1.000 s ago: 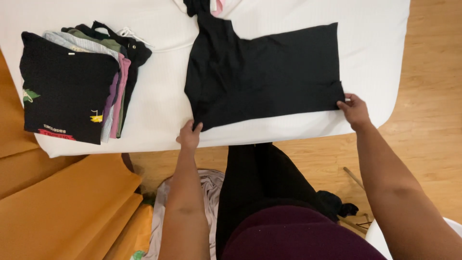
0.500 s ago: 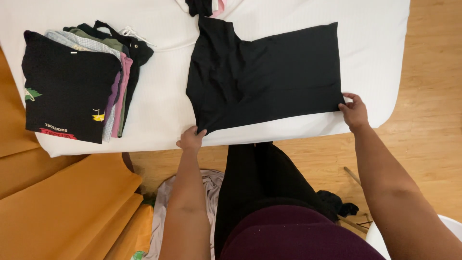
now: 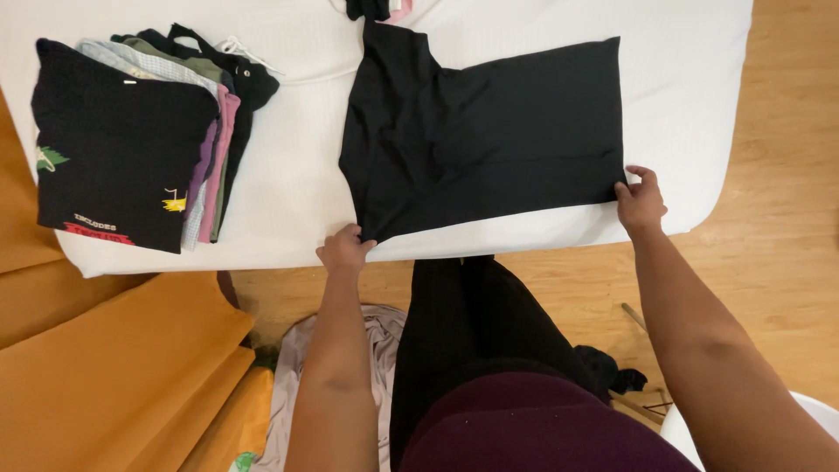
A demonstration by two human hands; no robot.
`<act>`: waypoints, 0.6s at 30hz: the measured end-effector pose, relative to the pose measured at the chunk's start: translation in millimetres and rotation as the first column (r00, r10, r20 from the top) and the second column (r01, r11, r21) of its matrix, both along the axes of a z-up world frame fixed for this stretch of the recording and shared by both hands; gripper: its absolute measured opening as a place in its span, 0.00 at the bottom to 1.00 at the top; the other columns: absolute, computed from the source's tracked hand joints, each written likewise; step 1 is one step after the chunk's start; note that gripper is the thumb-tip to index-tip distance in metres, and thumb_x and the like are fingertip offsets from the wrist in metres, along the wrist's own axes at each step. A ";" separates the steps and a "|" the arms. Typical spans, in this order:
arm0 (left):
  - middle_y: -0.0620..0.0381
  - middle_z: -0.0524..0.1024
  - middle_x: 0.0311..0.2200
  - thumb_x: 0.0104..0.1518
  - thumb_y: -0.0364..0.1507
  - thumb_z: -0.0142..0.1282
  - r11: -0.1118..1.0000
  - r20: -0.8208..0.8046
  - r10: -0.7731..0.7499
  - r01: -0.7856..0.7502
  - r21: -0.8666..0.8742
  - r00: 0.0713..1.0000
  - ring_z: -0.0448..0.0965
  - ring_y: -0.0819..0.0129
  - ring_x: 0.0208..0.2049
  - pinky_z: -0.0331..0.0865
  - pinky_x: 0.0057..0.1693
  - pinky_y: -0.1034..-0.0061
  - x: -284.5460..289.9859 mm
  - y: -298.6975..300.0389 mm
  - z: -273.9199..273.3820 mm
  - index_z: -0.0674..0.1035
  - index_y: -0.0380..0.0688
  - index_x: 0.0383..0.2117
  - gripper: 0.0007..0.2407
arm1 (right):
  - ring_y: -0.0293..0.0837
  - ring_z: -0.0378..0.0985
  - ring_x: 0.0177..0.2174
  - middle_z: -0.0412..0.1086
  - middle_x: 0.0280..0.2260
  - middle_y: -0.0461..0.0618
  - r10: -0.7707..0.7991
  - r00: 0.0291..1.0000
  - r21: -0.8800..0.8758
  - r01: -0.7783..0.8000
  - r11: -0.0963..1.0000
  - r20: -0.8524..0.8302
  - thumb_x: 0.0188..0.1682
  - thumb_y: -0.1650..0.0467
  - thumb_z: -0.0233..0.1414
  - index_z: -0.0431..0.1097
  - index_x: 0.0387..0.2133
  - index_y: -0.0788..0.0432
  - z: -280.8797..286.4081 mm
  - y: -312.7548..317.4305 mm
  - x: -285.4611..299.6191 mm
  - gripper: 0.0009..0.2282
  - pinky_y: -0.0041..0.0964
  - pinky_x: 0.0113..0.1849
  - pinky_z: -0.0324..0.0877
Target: The person folds a black t-shirt with a graphic print on a white bed, smoothing it out and stacking it with other folded clothes. They then pick up a plain black t-shirt, fold it neatly, and place it on top of the stack.
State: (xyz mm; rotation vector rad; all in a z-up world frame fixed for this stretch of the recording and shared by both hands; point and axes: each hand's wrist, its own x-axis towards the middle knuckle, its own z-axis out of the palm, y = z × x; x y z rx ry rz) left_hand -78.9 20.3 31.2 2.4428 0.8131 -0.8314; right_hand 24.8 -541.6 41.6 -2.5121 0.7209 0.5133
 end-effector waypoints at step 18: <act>0.49 0.79 0.48 0.51 0.34 0.70 0.947 0.168 0.269 -0.229 -0.224 0.948 0.80 0.58 0.47 0.73 0.53 0.67 156.1 -54.0 -40.5 0.75 0.44 0.52 0.23 | 0.41 0.75 0.36 0.72 0.38 0.49 -0.012 0.998 0.099 0.006 0.995 0.066 0.48 0.78 0.60 0.68 0.54 0.56 27.8 50.3 61.7 0.20 0.35 0.42 0.74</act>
